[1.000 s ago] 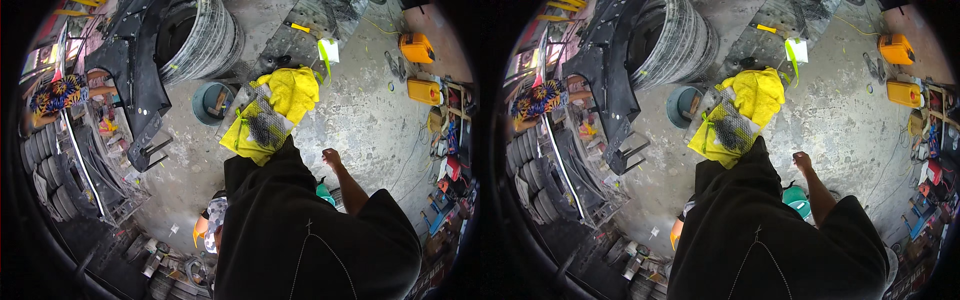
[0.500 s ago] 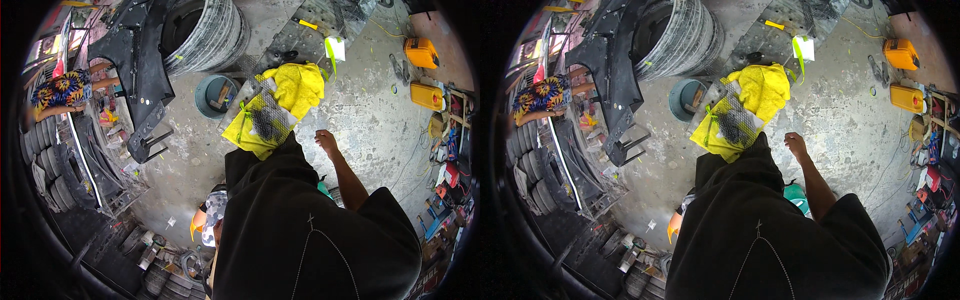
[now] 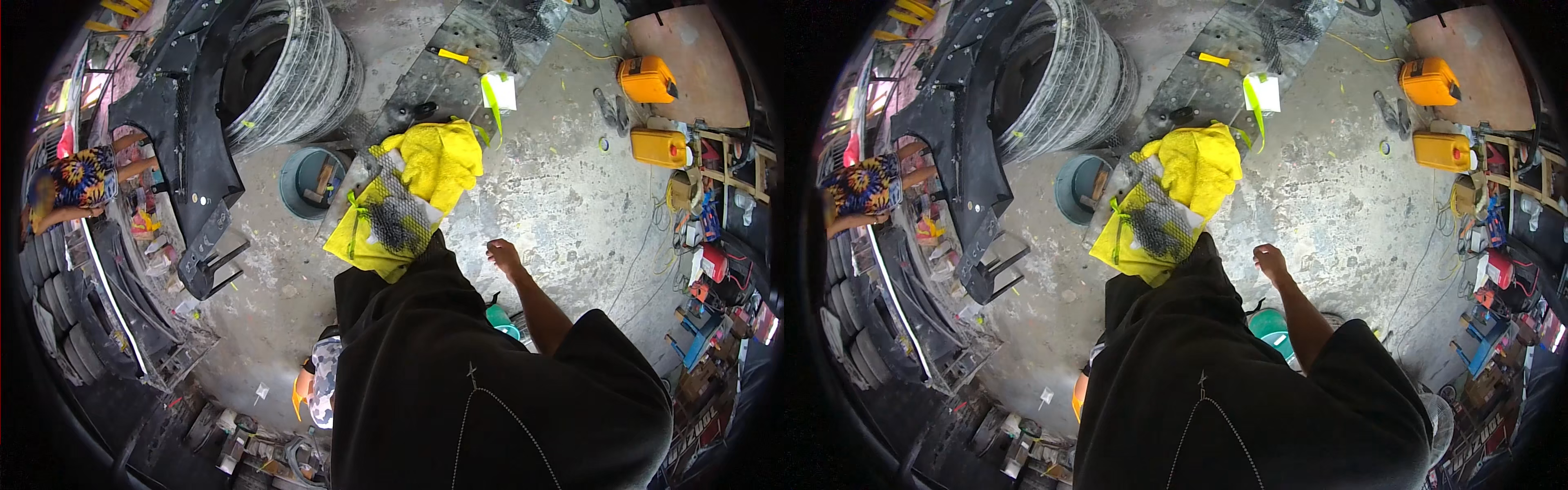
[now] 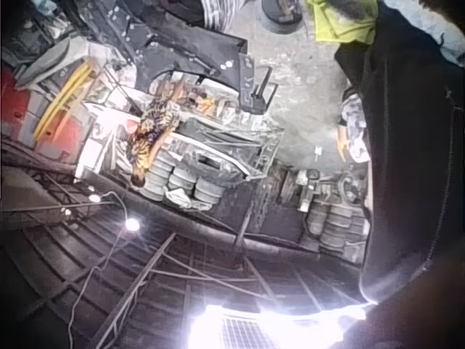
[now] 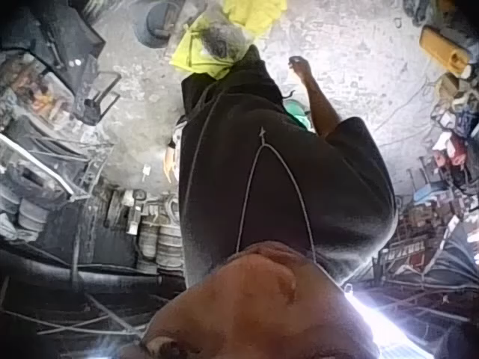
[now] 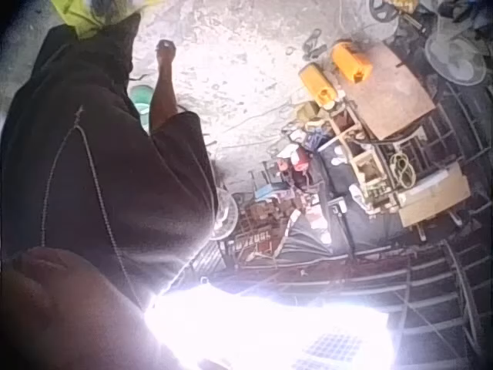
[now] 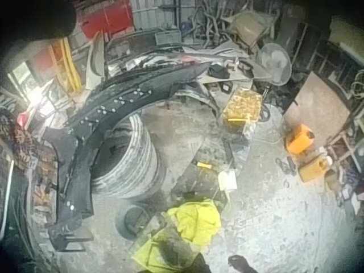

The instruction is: The recorder is attaching a mesh screen to a car body panel using adhesive.

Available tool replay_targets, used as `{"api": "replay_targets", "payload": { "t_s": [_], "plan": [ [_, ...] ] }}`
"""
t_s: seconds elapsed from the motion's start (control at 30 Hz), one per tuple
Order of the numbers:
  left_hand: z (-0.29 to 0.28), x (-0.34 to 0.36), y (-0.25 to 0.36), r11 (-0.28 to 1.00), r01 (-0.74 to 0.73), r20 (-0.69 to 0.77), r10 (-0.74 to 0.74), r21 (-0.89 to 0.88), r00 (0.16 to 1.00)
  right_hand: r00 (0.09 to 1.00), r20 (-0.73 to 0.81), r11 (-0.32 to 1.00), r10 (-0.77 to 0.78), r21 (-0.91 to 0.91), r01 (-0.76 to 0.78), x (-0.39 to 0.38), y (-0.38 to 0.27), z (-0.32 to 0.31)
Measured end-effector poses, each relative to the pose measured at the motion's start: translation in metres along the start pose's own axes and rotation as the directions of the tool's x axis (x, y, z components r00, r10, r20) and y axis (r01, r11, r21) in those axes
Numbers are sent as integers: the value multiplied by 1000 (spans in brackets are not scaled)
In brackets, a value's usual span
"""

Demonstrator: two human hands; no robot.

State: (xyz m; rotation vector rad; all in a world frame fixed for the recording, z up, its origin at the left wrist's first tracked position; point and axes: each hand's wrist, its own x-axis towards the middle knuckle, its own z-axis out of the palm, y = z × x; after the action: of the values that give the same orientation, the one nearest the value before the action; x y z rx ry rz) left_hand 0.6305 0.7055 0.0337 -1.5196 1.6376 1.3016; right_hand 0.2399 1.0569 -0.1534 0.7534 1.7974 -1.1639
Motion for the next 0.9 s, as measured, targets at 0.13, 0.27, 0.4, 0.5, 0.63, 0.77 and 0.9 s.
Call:
{"api": "replay_targets", "payload": {
  "t_s": [0.13,0.27,0.4,0.5,0.63,0.77,0.9],
  "plan": [
    [3,-9,-4,999,-43,49,42,16,998,998,30,999,-51,18,51,3,-13,-1],
    [7,-15,-7,995,-96,91,93,28,992,995,51,996,-82,23,81,11,-18,-1],
    [19,3,9,983,-183,151,176,33,973,857,-280,874,-431,-364,321,44,-40,-13],
    [28,16,21,969,-242,187,230,44,955,584,-515,776,-627,-351,524,81,-135,-43],
    [34,19,15,952,-300,237,279,58,931,276,-583,611,-764,-518,598,114,-289,-83],
    [39,19,3,936,-348,244,324,61,914,440,-591,737,-676,-536,413,148,-375,-89],
    [28,16,-1,921,-381,197,360,82,912,586,-476,696,-655,-683,222,199,-392,-71]
  ]
}}
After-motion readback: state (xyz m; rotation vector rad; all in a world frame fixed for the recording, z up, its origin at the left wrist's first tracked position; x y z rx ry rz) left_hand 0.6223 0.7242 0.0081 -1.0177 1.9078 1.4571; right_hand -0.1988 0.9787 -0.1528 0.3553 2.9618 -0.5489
